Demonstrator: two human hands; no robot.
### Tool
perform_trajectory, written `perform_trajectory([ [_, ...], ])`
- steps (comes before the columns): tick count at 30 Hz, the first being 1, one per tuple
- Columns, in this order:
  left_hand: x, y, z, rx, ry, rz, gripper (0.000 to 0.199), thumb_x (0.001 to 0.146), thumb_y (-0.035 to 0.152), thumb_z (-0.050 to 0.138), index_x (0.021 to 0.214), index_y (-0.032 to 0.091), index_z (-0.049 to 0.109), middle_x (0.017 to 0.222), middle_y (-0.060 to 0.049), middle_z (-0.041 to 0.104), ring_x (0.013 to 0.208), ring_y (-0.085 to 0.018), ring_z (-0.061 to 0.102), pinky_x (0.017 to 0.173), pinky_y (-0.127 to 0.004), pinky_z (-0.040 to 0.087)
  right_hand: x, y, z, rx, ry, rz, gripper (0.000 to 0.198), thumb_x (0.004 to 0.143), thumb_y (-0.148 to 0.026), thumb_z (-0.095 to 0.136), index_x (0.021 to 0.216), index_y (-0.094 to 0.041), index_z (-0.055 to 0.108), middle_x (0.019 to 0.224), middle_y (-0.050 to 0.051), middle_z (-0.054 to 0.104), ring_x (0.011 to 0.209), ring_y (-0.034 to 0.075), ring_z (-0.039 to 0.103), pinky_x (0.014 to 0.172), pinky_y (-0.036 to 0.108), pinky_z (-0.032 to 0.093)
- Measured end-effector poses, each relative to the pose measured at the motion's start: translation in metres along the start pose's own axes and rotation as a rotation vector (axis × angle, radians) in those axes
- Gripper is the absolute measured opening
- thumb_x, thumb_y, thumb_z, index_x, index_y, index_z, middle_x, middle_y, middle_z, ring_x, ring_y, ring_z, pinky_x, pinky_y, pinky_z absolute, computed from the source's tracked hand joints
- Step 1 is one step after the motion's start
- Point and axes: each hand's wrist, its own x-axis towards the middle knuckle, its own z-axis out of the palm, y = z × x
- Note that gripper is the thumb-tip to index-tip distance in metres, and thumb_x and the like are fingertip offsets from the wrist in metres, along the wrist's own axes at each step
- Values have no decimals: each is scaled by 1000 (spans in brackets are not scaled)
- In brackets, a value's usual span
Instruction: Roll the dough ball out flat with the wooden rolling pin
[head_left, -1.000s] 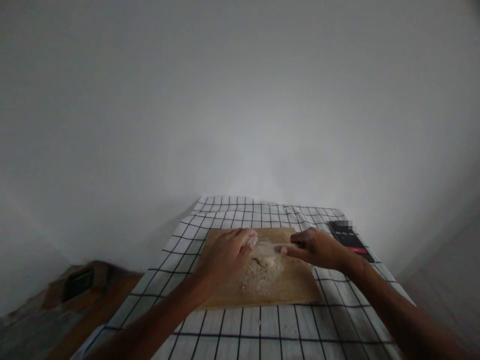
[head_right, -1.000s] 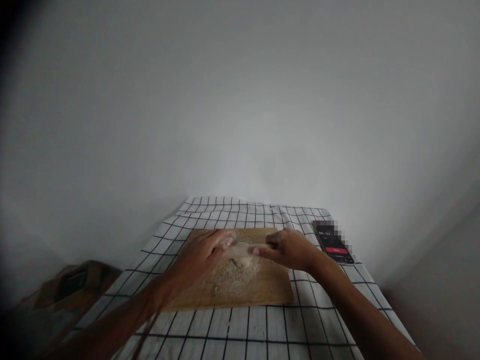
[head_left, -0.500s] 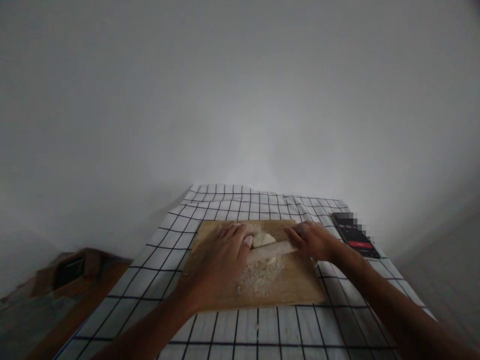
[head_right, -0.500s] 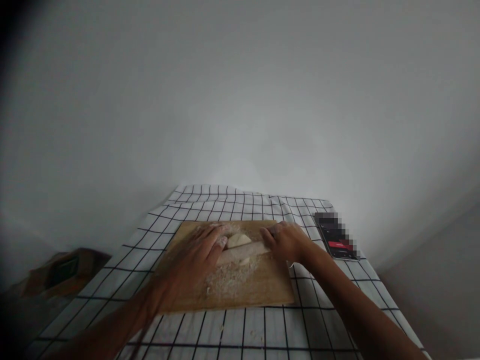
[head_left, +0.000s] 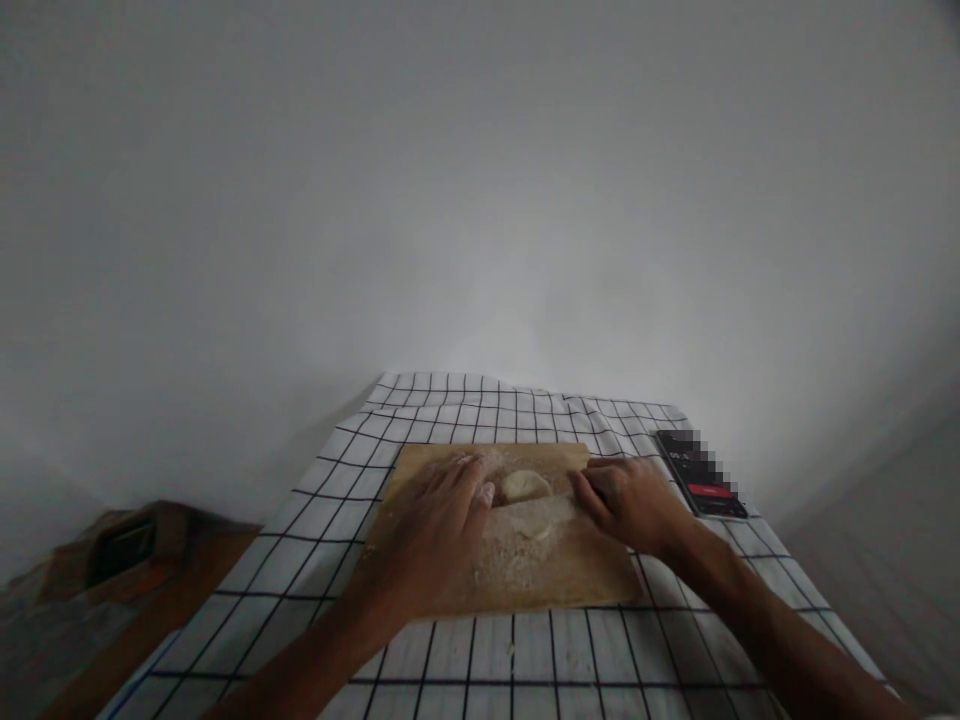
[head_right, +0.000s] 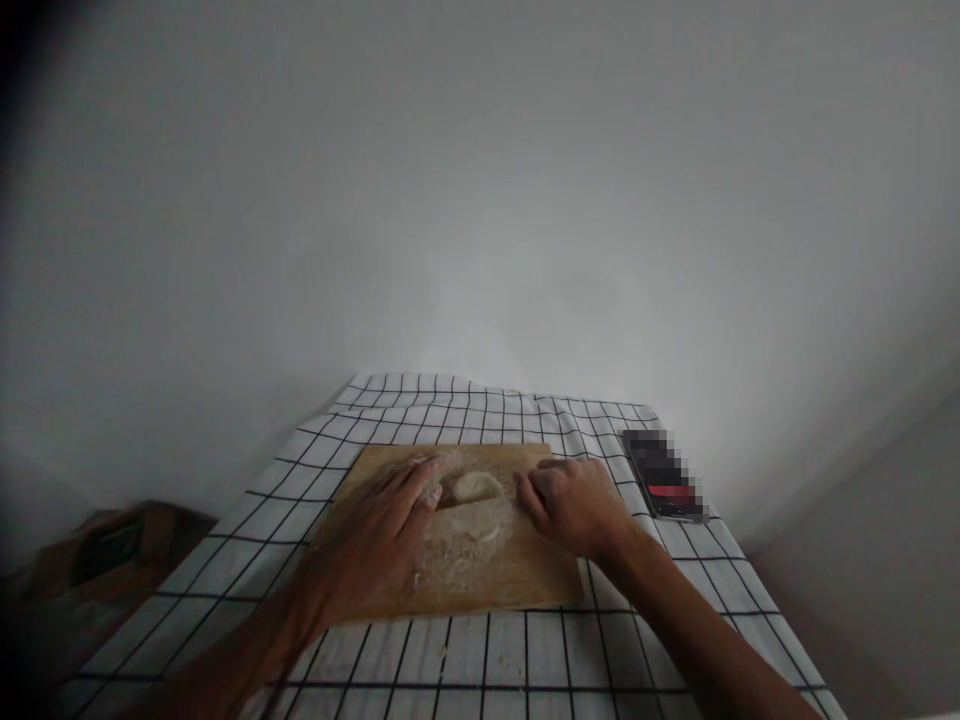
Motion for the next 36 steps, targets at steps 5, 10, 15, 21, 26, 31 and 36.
perform_trajectory([
  [5,12,-13,6,166,-2,-34,39,101,18,39,138,16,54,140,-15,63,134,-29,56,116,-53,42,50,20,-1,-12,-188,6,52,105,-39,38,68,-18,70,67,6,69,58,15,56,57,30,26],
  [10,12,0,11,278,13,42,40,103,21,38,138,11,52,141,-18,62,135,-30,55,115,-55,43,52,41,34,78,-147,-49,49,107,-33,32,80,-18,70,83,5,72,74,16,62,68,27,37],
  [15,2,16,11,255,48,97,40,102,23,37,138,13,52,142,-18,62,132,-29,59,112,-55,47,17,41,48,84,35,-115,48,108,-30,26,88,-17,67,92,9,72,89,21,64,89,33,43],
  [21,-15,15,-2,305,66,151,38,103,27,37,134,18,56,143,-15,62,133,-30,59,112,-54,47,-12,16,29,57,53,-82,47,110,-31,26,85,-19,65,85,5,70,75,18,64,73,30,40],
  [26,-5,0,-3,375,53,135,38,102,23,37,134,18,57,142,-14,63,136,-29,55,112,-51,46,23,16,18,15,46,-11,56,109,-38,30,72,-20,67,72,4,71,63,15,62,61,30,32],
  [31,5,-4,10,404,50,35,40,101,18,37,137,16,56,142,-16,63,136,-30,55,113,-54,44,53,34,30,56,83,-108,40,107,-31,36,96,-20,73,102,8,75,99,20,68,84,31,48],
  [36,6,10,20,351,104,76,43,101,21,38,141,13,51,143,-17,62,136,-31,56,116,-58,40,32,47,56,189,153,-150,46,109,-27,29,133,-16,66,140,11,66,137,23,54,117,45,42],
])
